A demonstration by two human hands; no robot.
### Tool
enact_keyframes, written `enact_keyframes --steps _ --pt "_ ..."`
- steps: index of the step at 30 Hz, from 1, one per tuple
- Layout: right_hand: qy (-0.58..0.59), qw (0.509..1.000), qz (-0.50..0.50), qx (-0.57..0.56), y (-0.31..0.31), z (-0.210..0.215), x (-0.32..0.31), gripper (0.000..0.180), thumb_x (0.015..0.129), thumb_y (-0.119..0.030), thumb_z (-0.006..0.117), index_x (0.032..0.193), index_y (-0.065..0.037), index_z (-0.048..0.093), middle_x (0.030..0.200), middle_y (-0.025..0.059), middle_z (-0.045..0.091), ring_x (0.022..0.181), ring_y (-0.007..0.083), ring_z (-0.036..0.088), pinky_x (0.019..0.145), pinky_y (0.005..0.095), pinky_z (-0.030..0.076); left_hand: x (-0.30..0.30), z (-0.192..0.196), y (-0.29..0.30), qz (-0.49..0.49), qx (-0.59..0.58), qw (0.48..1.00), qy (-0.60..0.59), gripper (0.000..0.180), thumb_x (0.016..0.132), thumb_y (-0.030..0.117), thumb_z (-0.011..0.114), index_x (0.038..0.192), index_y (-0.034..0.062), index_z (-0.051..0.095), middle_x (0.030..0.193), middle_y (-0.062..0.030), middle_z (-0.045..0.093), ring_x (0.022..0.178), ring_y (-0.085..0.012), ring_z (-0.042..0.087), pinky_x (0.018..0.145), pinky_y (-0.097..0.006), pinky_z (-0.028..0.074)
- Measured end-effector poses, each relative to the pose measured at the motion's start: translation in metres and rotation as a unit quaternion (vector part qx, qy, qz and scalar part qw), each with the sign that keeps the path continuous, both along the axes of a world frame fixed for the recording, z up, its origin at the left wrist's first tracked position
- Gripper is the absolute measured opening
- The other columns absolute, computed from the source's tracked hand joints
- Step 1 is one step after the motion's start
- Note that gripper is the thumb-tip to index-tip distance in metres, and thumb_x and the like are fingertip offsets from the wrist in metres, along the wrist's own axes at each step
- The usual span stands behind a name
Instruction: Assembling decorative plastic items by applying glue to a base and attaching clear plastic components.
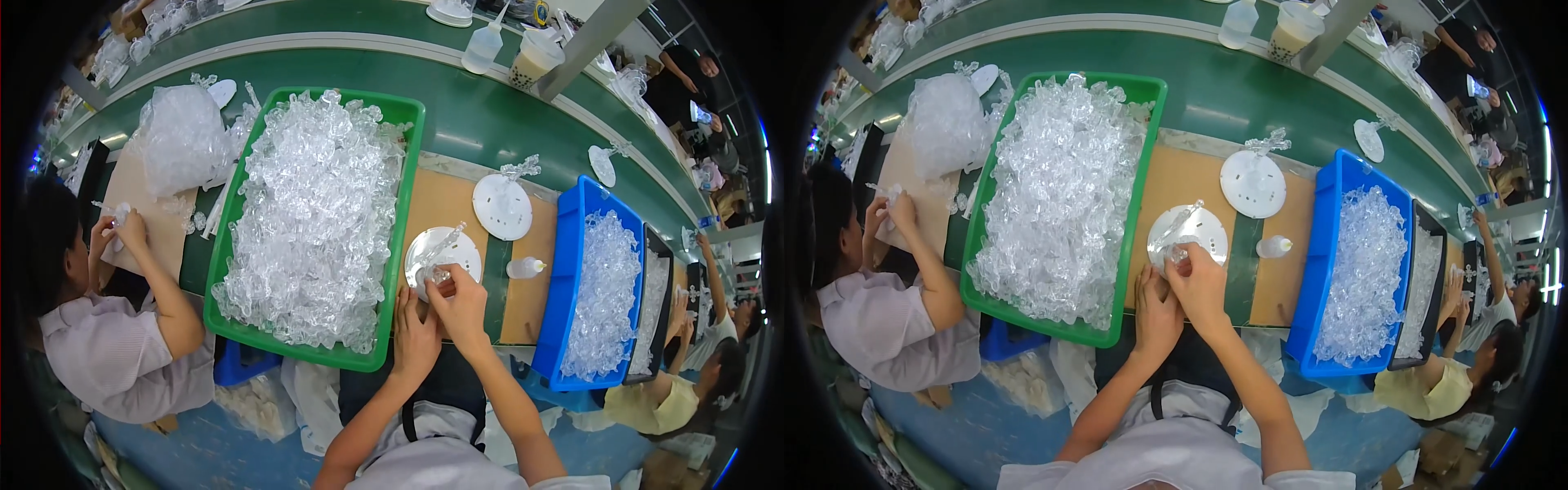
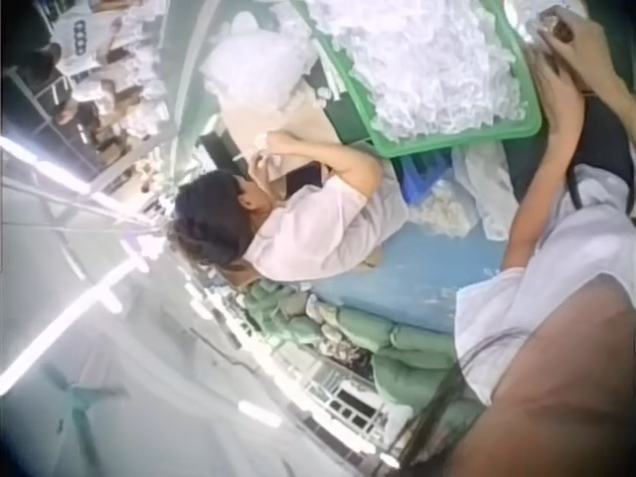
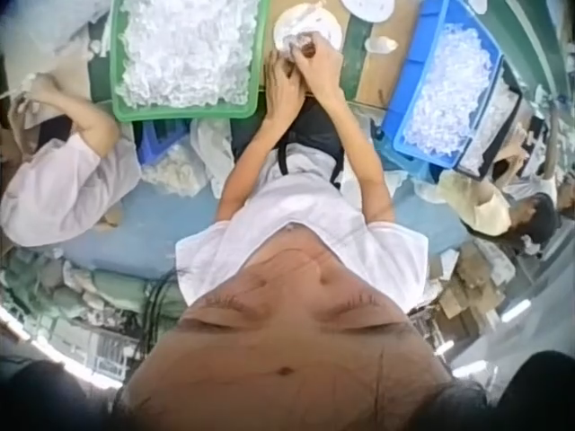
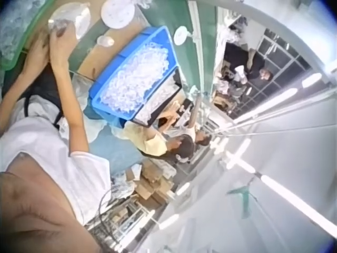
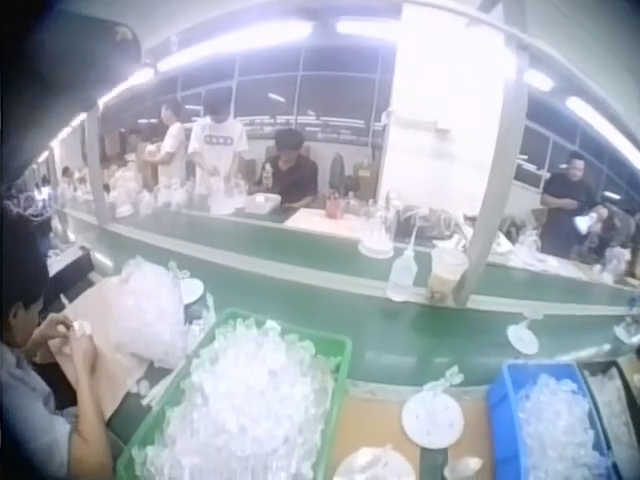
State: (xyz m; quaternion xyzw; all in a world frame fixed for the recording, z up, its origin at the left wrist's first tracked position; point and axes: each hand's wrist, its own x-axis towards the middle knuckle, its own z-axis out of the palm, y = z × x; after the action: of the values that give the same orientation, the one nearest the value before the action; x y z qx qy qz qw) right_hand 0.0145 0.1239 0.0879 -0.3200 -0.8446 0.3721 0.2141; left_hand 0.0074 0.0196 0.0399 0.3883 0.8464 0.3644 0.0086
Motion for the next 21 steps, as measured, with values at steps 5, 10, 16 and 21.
enact_keyframes --steps 5,10,16,21 --pt "-0.039 0.997 0.013 0.058 0.002 0.001 -0.002 0.022 0.075 -0.013 0.07 0.091 -0.001 0.062 0.067 0.0136 0.064 0.06 0.0208 0.066 0.056 0.0294 0.051 -0.002 0.002 -0.005 -0.008 -0.01 1.0 -0.023 0.043 0.086 0.014 0.058 0.127 0.0034 0.049 0.12 -0.0267 0.042 0.126 -0.0458 0.034 0.103 -0.052 0.032" --pt "-0.034 0.999 0.027 0.028 0.001 -0.003 0.0 0.026 0.075 -0.014 0.069 0.096 -0.001 0.06 0.075 0.013 0.064 0.062 0.0239 0.065 0.056 0.0335 0.051 -0.005 -0.003 -0.006 -0.021 0.013 1.0 -0.011 0.045 0.082 0.014 0.061 0.124 0.0006 0.051 0.12 -0.0272 0.042 0.125 -0.0464 0.034 0.103 -0.052 0.032" --pt "-0.041 0.997 0.031 0.055 -0.006 0.001 -0.004 0.024 0.074 -0.013 0.069 0.094 -0.001 0.06 0.073 0.0125 0.063 0.062 0.0239 0.065 0.056 0.0334 0.05 -0.004 -0.006 -0.006 -0.019 0.028 0.999 -0.02 0.045 0.08 0.016 0.064 0.121 -0.0001 0.053 0.121 -0.0279 0.042 0.124 -0.0465 0.035 0.103 -0.053 0.03" --pt "-0.061 0.992 0.013 0.11 0.0 0.001 -0.002 0.023 0.074 -0.012 0.069 0.093 -0.002 0.061 0.073 0.0123 0.063 0.06 0.0235 0.064 0.055 0.0333 0.05 0.0 -0.01 -0.002 -0.013 0.034 0.999 -0.008 0.039 0.081 0.017 0.063 0.115 0.0006 0.057 0.121 -0.0285 0.043 0.124 -0.0455 0.037 0.103 -0.053 0.031"
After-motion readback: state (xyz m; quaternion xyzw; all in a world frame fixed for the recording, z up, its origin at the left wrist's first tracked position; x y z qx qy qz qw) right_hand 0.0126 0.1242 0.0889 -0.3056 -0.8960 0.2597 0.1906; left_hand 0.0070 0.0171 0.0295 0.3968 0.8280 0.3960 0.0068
